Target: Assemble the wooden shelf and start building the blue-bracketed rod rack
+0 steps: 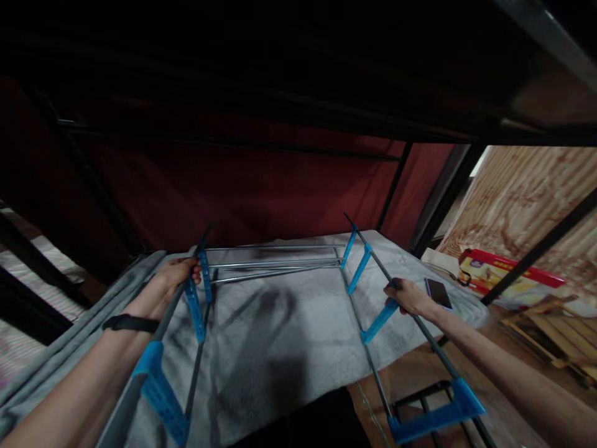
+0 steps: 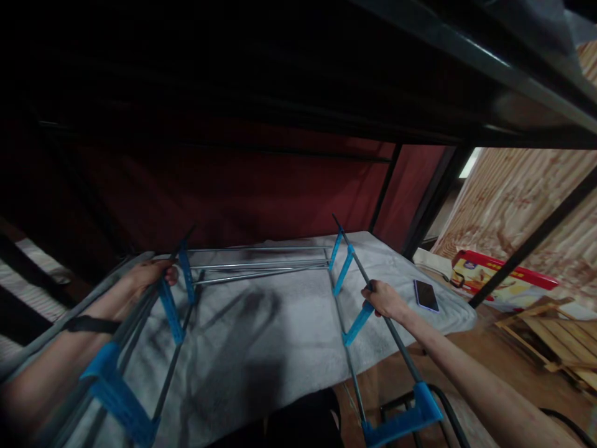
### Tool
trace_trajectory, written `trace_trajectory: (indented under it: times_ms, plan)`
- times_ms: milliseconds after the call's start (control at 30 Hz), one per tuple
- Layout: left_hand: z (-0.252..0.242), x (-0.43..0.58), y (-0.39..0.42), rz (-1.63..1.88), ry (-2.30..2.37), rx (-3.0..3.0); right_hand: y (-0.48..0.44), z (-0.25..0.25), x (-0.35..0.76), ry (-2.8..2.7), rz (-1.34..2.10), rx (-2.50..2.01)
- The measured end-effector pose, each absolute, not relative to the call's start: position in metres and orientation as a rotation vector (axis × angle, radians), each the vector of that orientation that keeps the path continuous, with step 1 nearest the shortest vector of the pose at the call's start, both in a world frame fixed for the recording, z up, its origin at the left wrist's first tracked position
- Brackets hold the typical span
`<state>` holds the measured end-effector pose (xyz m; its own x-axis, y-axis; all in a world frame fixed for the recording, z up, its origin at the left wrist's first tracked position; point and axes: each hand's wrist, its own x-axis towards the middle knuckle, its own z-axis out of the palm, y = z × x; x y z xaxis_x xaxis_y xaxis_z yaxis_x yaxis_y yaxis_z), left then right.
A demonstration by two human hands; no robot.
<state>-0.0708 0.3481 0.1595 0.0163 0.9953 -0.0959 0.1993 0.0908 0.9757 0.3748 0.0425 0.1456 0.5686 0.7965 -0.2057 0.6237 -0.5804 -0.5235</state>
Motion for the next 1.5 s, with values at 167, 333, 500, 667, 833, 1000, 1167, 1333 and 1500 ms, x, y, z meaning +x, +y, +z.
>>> trace_trajectory:
  times_ms: [167, 333, 500, 667, 833, 1000, 1167, 1333, 1500]
  plan:
    - [0.149, -0.085, 0.343, 1.013, 1.12, 1.044, 0.035, 0.135, 0.381, -1.139, 0.686, -2.344]
    - [0.139, -0.094, 0.341, 1.032, 1.017, 0.991, 0.024, 0.128, 0.393, -1.218, 0.671, -2.353]
    - [0.13, -0.096, 0.331, 1.062, 0.94, 1.005, 0.014, 0.12, 0.392, -1.189, 0.687, -2.334]
    - [0.137, -0.097, 0.329, 1.073, 0.974, 0.999, 0.017, 0.124, 0.394, -1.203, 0.674, -2.362]
    - [0.133, -0.095, 0.332, 1.073, 0.978, 1.001, 0.031, 0.117, 0.402, -1.193, 0.708, -2.334]
    - [0.122, -0.09, 0.334, 1.1, 0.992, 1.043, 0.034, 0.105, 0.405, -1.172, 0.719, -2.314]
    - [0.123, -0.089, 0.337, 1.086, 1.047, 1.061, 0.027, 0.11, 0.406, -1.193, 0.64, -2.342]
    - [0.128, -0.09, 0.336, 1.065, 1.042, 1.074, 0.025, 0.113, 0.401, -1.256, 0.436, -2.309]
    - [0.128, -0.09, 0.337, 1.049, 1.068, 1.056, 0.03, 0.112, 0.4, -1.254, 0.476, -2.232]
